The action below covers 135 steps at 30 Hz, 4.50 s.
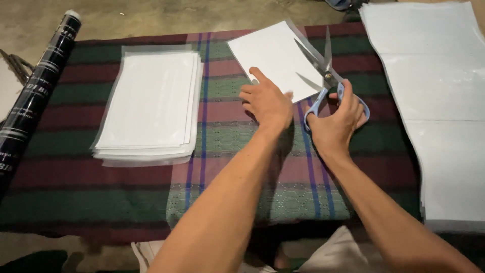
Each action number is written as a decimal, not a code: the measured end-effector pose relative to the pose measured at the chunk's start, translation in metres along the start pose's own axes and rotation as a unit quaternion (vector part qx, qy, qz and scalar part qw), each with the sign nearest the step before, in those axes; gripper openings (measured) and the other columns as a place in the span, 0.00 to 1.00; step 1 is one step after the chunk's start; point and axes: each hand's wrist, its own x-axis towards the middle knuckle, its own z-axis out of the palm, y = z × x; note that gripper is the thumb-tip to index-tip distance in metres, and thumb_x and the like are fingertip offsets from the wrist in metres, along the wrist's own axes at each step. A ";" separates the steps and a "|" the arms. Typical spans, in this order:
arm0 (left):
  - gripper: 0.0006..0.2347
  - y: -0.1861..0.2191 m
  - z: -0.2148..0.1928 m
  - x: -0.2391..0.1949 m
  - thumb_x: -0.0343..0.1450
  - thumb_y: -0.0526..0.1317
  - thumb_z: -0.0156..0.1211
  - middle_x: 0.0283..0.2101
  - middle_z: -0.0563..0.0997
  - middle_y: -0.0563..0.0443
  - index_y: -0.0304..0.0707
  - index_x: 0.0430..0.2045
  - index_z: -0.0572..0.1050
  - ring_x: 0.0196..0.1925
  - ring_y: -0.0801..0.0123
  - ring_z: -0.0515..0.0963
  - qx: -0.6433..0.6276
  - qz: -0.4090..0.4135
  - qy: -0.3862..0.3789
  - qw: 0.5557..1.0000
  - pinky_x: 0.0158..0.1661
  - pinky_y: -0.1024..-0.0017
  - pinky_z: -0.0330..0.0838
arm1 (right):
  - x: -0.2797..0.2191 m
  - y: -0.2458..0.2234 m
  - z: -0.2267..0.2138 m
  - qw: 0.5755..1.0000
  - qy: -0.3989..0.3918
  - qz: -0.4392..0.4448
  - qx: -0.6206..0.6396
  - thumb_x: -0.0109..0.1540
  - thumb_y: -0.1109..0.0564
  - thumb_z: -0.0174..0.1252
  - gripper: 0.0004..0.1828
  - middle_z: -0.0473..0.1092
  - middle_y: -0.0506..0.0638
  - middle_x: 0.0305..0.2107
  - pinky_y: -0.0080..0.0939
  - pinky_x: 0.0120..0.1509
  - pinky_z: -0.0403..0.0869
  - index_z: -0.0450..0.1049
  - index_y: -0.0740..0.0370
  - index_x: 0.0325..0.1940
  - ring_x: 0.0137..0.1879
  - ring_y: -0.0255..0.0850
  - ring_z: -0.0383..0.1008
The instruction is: The person uses scissors to cut a stack of white plastic sheets into smaller pieces. They repeatedly pick up sheets, cut them in half, and stack the cut pieces on the left side of the mat.
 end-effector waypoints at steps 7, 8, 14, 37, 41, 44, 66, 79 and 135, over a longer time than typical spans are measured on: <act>0.41 -0.005 0.003 0.017 0.62 0.28 0.72 0.44 0.69 0.29 0.37 0.64 0.46 0.53 0.34 0.69 -0.059 -0.046 -0.004 0.997 0.53 0.51 0.62 | -0.001 -0.006 -0.001 0.999 -0.028 0.000 0.036 0.54 0.65 0.71 0.52 0.61 0.60 0.49 0.65 0.65 0.43 0.49 0.70 0.76 0.58 0.60 0.56; 0.33 -0.010 0.007 0.027 0.64 0.28 0.68 0.42 0.75 0.31 0.35 0.59 0.51 0.51 0.37 0.76 -0.083 -0.053 -0.004 0.995 0.53 0.52 0.65 | 0.000 -0.003 0.002 0.999 -0.049 0.009 0.015 0.55 0.60 0.72 0.54 0.61 0.62 0.52 0.64 0.65 0.44 0.47 0.69 0.78 0.60 0.61 0.56; 0.15 -0.082 -0.013 0.106 0.64 0.33 0.67 0.38 0.83 0.25 0.20 0.41 0.77 0.49 0.31 0.82 -0.146 -0.079 0.002 0.986 0.47 0.46 0.78 | 0.001 0.008 0.008 0.995 -0.088 0.016 -0.034 0.62 0.52 0.68 0.50 0.63 0.64 0.57 0.62 0.62 0.49 0.45 0.72 0.78 0.60 0.58 0.58; 0.17 -0.275 -0.231 0.060 0.72 0.39 0.71 0.45 0.78 0.18 0.27 0.52 0.78 0.47 0.27 0.78 -0.108 -0.148 0.122 0.975 0.43 0.44 0.79 | -0.004 0.003 0.008 0.993 0.015 -0.115 -0.013 0.52 0.62 0.71 0.31 0.74 0.71 0.42 0.60 0.53 0.69 0.75 0.79 0.58 0.48 0.65 0.72; 0.17 -0.274 -0.233 0.054 0.73 0.38 0.69 0.47 0.77 0.16 0.24 0.52 0.77 0.52 0.27 0.76 -0.125 -0.154 0.123 0.972 0.48 0.45 0.76 | -0.004 0.009 0.010 0.993 0.016 -0.117 -0.012 0.53 0.60 0.71 0.27 0.73 0.64 0.41 0.55 0.52 0.70 0.79 0.75 0.54 0.47 0.60 0.73; 0.18 -0.273 -0.232 0.054 0.73 0.37 0.69 0.47 0.77 0.15 0.22 0.53 0.76 0.53 0.26 0.76 -0.130 -0.158 0.122 0.971 0.50 0.44 0.75 | -0.005 0.003 0.005 0.993 0.010 -0.116 -0.007 0.53 0.59 0.71 0.25 0.73 0.64 0.42 0.55 0.51 0.71 0.80 0.74 0.53 0.47 0.61 0.73; 0.16 -0.256 -0.240 0.042 0.65 0.32 0.77 0.38 0.80 0.22 0.17 0.42 0.80 0.45 0.26 0.81 0.070 -0.014 0.211 0.975 0.43 0.38 0.77 | -0.002 0.007 0.011 0.989 0.038 -0.141 -0.003 0.57 0.61 0.70 0.18 0.73 0.64 0.40 0.54 0.48 0.72 0.82 0.72 0.49 0.44 0.63 0.75; 0.21 -0.166 -0.111 0.039 0.70 0.38 0.64 0.47 0.82 0.34 0.29 0.57 0.72 0.55 0.44 0.78 0.050 0.282 0.115 0.951 0.58 0.39 0.57 | 0.008 0.017 0.008 0.994 0.022 -0.101 0.031 0.64 0.64 0.62 0.05 0.73 0.56 0.39 0.54 0.52 0.72 0.80 0.63 0.45 0.47 0.60 0.77; 0.14 -0.123 -0.072 -0.007 0.74 0.44 0.53 0.59 0.74 0.50 0.42 0.53 0.76 0.57 0.56 0.71 0.055 0.297 0.062 0.951 0.55 0.54 0.60 | 0.139 0.097 -0.067 0.891 -0.202 0.139 -0.382 0.60 0.66 0.45 0.16 0.78 0.57 0.33 0.61 0.63 0.53 0.74 0.46 0.40 0.45 0.60 0.75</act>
